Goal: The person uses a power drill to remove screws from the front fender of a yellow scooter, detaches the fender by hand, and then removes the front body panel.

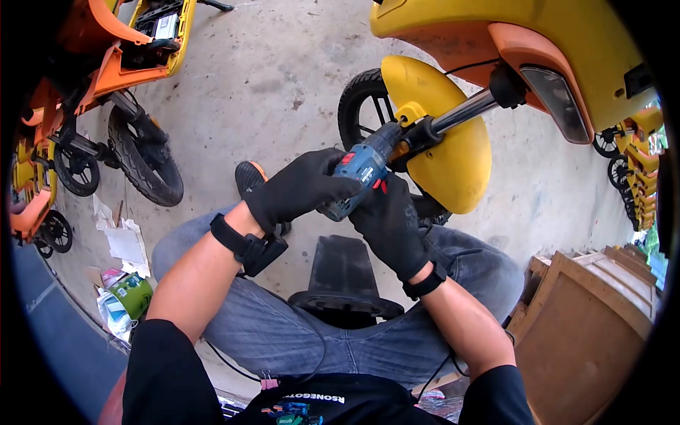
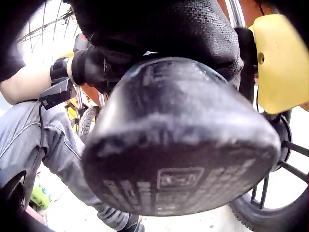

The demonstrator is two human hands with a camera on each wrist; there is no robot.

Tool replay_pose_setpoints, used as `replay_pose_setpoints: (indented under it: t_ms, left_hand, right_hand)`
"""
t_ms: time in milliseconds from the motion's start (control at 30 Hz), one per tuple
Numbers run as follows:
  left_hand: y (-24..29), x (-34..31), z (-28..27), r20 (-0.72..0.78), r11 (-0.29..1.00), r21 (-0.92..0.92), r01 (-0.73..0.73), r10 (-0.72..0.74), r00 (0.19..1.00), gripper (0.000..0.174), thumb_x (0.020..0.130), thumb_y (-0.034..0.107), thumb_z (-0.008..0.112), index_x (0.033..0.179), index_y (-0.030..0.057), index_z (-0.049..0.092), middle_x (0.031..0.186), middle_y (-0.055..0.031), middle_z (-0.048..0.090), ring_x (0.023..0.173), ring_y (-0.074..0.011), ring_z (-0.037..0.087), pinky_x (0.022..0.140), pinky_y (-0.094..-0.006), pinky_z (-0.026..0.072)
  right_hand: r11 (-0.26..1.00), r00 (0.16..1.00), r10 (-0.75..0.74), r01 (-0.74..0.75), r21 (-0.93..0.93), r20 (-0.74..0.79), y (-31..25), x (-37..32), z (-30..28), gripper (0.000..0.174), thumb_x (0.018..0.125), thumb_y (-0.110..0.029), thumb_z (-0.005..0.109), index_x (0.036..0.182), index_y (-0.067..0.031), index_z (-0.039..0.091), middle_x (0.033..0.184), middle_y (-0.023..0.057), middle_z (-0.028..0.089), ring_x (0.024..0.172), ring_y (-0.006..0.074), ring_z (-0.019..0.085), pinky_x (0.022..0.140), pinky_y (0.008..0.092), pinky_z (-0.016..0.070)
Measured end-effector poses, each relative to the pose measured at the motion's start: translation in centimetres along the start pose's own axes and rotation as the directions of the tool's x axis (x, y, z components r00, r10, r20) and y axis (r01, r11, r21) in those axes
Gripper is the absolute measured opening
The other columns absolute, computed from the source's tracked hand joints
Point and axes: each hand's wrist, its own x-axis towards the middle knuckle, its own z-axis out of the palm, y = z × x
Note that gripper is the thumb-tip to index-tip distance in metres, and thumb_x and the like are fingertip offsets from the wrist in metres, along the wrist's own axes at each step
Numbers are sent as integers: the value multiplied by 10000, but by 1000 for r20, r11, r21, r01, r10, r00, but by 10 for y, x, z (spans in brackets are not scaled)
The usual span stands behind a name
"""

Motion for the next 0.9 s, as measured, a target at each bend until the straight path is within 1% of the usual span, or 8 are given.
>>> replay_pose_setpoints:
  t_ms: [67,133,267,433,533,800,867,900]
  left_hand:
    - [-1,0,1,-7,1000,-3,-24,24,1000,559,816,261,705,1257,-28,520,1104,-84,614,946,-125,575,844,-281,480]
    - [5,-2,4,-86,974,218,-65,86,993,545,785,254,712,1211,-36,536,1040,-101,631,924,-127,587,818,-283,489]
    - [14,-5,12,-143,921,385,-67,131,981,540,747,266,717,1160,-42,553,952,-138,642,844,-137,614,757,-291,505]
    - [15,0,8,-170,729,651,-211,411,895,542,690,288,714,1097,-45,584,878,-179,636,732,-245,633,692,-348,511]
    - [35,-7,9,-191,800,591,-105,265,945,550,673,286,705,1095,-46,587,893,-192,638,802,-301,629,745,-375,502]
    - [17,-3,7,-182,709,682,-178,401,898,545,666,278,690,1100,-37,592,988,-224,623,871,-347,623,779,-406,495]
    - [15,-2,5,-159,643,738,-202,457,875,549,669,280,688,1106,-37,591,997,-225,621,874,-349,624,785,-407,494]
    - [19,-4,4,-131,596,770,-228,498,857,549,674,274,681,1113,-43,592,994,-232,622,876,-354,624,793,-400,494]
  right_hand:
    - [943,988,156,-153,296,14,-2,2,5,612,739,-126,706,1245,28,398,1101,239,512,994,386,522,830,444,445]
    - [923,983,183,-165,347,-18,2,7,18,601,733,-118,709,1231,18,401,1078,223,536,975,362,550,816,435,459]
    - [830,955,295,-234,507,-42,-1,14,35,553,718,-92,719,1176,-12,420,1034,179,582,939,308,603,795,414,486]
    - [800,958,268,-166,576,-97,7,14,54,520,755,-107,703,1178,-20,414,1050,158,579,977,293,593,839,403,477]
    - [769,962,261,-153,620,-86,7,16,56,507,788,-128,689,1195,-22,407,1087,149,568,1010,272,582,862,393,472]
    - [755,964,254,-143,640,-84,2,25,70,513,840,-84,656,1280,-13,402,1174,149,575,1083,241,576,908,357,476]
    - [333,923,382,-193,923,55,-2,28,74,518,837,-68,655,1284,-12,398,1184,154,568,1092,244,571,912,349,472]
    - [334,923,380,-196,922,58,-5,28,72,518,837,-68,655,1284,-12,398,1184,154,568,1092,244,571,912,349,472]
